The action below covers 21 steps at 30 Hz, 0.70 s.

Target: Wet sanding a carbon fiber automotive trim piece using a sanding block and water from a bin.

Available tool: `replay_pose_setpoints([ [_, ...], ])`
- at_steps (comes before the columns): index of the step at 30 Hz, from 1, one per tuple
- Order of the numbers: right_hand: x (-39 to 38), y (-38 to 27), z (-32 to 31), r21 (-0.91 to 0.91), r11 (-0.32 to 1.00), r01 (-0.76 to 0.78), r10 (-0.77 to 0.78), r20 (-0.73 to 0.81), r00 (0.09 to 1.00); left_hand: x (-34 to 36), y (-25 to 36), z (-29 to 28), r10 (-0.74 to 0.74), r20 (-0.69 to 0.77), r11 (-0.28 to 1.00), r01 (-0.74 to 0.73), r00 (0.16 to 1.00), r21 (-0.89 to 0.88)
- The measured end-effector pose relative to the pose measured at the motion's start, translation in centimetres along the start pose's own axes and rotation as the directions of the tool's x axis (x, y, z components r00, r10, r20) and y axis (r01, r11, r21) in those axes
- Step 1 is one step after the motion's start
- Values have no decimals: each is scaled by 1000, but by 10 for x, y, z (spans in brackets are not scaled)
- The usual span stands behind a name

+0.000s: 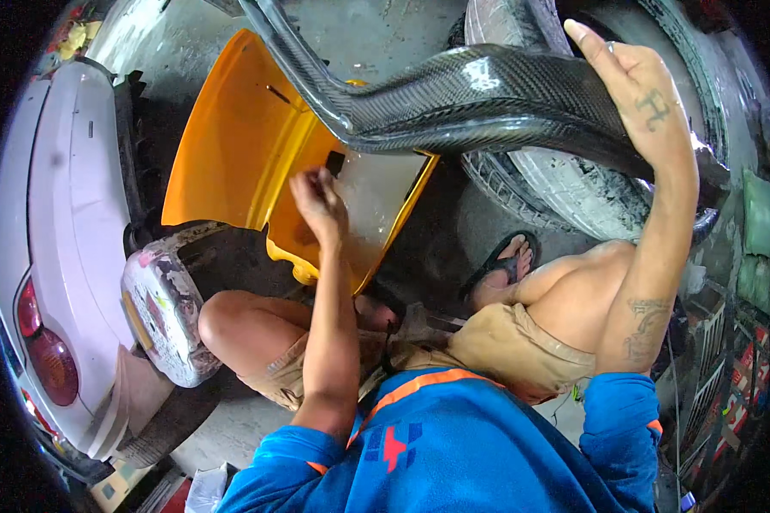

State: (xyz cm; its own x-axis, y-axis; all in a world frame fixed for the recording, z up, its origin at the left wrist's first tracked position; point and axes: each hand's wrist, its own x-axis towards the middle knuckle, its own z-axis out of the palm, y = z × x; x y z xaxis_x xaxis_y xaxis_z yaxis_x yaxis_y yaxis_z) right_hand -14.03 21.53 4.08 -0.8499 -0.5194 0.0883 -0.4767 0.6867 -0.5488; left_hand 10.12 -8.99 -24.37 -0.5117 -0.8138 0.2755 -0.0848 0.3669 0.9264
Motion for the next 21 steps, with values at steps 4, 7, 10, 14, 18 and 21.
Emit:
replay_pose_setpoints([
  [4,7,8,0,-79,997,1,3,48,999,32,166,-11,448,27,884,-447,894,139],
  [7,7,6,4,-141,974,176,-174,25,984,30,239,9,718,203,679,-734,666,3],
  [10,10,19,9,-245,917,315,-327,-8,945,36,264,56,885,237,446,-875,400,-187],
  [14,3,6,1,-102,978,180,-180,7,984,30,273,85,928,289,295,-937,233,-189],
  [18,-6,-41,-5,54,988,-142,145,-56,988,31,289,90,936,330,216,-941,123,-261],
  [21,-5,-43,-2,69,994,-88,88,2,996,31,263,71,904,314,352,-921,289,-165],
])
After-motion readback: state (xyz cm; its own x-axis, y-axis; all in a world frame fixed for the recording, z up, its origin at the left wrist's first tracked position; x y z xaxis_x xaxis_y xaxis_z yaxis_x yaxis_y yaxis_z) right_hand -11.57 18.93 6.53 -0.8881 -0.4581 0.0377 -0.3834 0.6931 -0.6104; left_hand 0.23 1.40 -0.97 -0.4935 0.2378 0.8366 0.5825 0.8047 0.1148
